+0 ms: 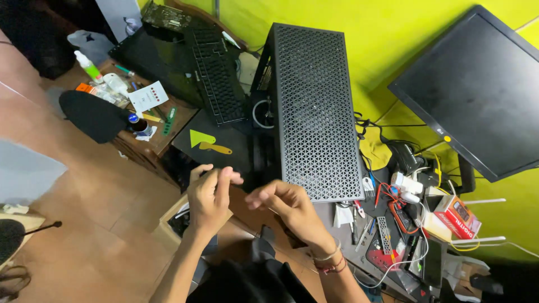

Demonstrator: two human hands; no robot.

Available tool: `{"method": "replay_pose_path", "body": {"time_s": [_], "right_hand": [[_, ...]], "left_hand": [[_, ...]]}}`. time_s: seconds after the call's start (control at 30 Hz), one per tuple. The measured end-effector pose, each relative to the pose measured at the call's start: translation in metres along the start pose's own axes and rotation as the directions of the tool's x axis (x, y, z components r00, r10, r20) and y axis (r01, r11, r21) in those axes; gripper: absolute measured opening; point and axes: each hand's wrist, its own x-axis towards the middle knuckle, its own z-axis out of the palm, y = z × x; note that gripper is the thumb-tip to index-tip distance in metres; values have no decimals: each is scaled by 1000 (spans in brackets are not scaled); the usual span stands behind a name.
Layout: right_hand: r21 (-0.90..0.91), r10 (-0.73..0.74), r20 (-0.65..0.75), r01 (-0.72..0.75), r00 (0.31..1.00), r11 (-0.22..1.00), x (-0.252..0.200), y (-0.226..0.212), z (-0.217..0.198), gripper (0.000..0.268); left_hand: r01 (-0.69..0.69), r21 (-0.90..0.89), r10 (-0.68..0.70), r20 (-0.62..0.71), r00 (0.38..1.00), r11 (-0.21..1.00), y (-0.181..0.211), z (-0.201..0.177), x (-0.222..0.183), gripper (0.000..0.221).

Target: Repairing a desktop computer by inspecting the GPU, case panel, and managing internal wiring

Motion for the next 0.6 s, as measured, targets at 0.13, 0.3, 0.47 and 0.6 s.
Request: {"method": "replay_pose_path", "body": {"time_s": [0.13,0.3,0.47,0.6], "right_hand": [[-83,-136,-16,134,991,987,-2,-13,-43,57],[-75,-205,-189,194,960,978,-5,-19,-102,46],[-153,-219,-397,172,891,973,-2,-7,-160,41],[-266,-227,-469,108,853,958,13,6,-194,38]], "left_hand": [[31,-78,-21,121,992,996,23,24,9,32],[149,-12,-135,356,925,989,54,59,22,45],[332,186,-380,426,821,925,66,113,24,75],[289,433,-399,187,898,854,71,144,31,81]]}}
